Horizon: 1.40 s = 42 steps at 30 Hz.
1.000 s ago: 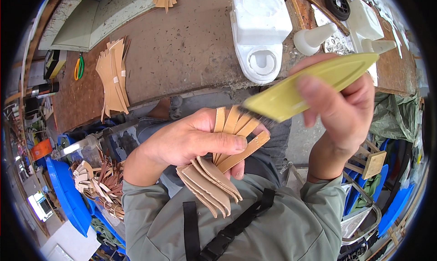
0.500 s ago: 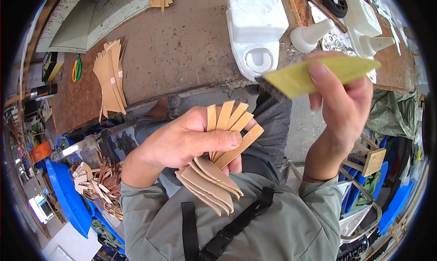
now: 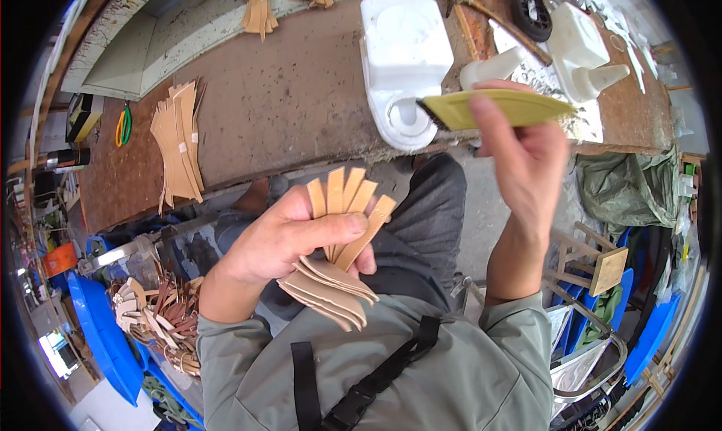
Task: The recorder is applying adhesive to small leather shoe components and stacking them.
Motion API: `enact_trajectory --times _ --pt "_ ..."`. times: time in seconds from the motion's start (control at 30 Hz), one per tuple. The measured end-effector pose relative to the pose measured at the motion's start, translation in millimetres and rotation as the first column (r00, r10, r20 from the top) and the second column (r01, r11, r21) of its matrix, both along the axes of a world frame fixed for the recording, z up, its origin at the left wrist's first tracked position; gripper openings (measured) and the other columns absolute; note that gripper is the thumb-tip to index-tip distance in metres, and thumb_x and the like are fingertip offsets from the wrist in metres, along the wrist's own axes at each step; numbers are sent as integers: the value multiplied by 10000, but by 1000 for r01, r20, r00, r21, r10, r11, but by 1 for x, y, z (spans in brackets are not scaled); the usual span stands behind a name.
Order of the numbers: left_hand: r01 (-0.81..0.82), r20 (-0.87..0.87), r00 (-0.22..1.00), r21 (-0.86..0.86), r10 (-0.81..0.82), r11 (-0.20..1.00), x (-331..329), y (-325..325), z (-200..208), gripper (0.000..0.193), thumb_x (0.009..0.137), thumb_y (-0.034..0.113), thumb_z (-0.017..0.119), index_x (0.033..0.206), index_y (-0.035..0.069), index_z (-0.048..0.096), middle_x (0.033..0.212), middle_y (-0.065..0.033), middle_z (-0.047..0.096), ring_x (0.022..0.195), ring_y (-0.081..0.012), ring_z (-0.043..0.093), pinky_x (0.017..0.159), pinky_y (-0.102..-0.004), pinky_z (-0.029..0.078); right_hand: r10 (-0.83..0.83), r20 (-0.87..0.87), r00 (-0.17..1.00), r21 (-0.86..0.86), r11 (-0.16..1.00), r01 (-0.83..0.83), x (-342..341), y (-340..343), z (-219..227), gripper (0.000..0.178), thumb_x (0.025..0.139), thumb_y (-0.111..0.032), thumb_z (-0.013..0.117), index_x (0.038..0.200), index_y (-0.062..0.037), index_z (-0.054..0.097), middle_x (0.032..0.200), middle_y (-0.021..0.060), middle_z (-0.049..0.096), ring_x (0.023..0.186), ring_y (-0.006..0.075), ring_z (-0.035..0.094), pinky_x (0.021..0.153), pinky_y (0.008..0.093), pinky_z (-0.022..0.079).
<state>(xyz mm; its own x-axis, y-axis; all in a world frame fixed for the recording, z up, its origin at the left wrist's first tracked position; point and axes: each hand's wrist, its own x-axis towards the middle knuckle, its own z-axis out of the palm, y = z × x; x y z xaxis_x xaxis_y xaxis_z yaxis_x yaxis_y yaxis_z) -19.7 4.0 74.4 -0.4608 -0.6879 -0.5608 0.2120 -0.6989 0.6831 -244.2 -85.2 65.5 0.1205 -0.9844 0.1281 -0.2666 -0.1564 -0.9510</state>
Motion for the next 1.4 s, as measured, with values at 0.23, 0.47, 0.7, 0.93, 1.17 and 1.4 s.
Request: enact_trajectory --times 0.23,0.47,0.7,0.93,1.17,1.4 --pt "-338 -170 930 -47 326 940 11 14 -31 281 877 151 516 1093 -28 527 732 -156 600 595 -207 617 530 -289 490 128 -649 750 -183 931 -317 29 -37 -64 256 790 -187 649 898 18 539 707 188 612 641 350 616 587 439 467" --pt "-569 -428 717 95 549 817 19 3 -66 285 874 143 521 1104 -25 536 759 -145 603 591 -219 602 540 -331 482 314 -244 917 -99 933 -346 30 45 -43 481 762 -299 704 1060 19 500 1006 180 553 902 236 561 770 357 451" --pt "-634 -553 632 35 543 773 7 9 -79 515 923 347 455 1269 -31 404 1056 -181 586 882 -247 601 793 -368 466 350 494 796 379 737 -559 70 102 -88 286 919 -233 535 1064 13 535 900 18 582 807 80 527 713 241 455" --pt "-689 -231 702 -460 674 560 -15 69 -81 370 895 132 558 1216 -16 447 1108 -94 570 1002 -117 540 871 -273 420 404 530 745 310 726 -614 83 115 -80 289 942 -229 496 1103 9 524 930 2 577 828 67 520 725 231 453" --pt "-618 -51 644 -624 764 479 -19 91 -73 141 875 45 567 1000 -6 528 888 -32 605 782 -62 560 707 -216 466 313 76 947 68 946 -318 60 109 -39 244 801 -165 684 910 18 565 741 47 556 652 108 525 593 241 453" --pt "-590 -124 720 -628 683 508 -32 108 -55 197 888 70 557 1060 -21 526 966 -59 594 846 -81 562 746 -240 467 320 491 810 163 880 -446 72 104 -17 140 837 -118 653 827 -1 577 725 -12 595 626 14 495 522 173 414"
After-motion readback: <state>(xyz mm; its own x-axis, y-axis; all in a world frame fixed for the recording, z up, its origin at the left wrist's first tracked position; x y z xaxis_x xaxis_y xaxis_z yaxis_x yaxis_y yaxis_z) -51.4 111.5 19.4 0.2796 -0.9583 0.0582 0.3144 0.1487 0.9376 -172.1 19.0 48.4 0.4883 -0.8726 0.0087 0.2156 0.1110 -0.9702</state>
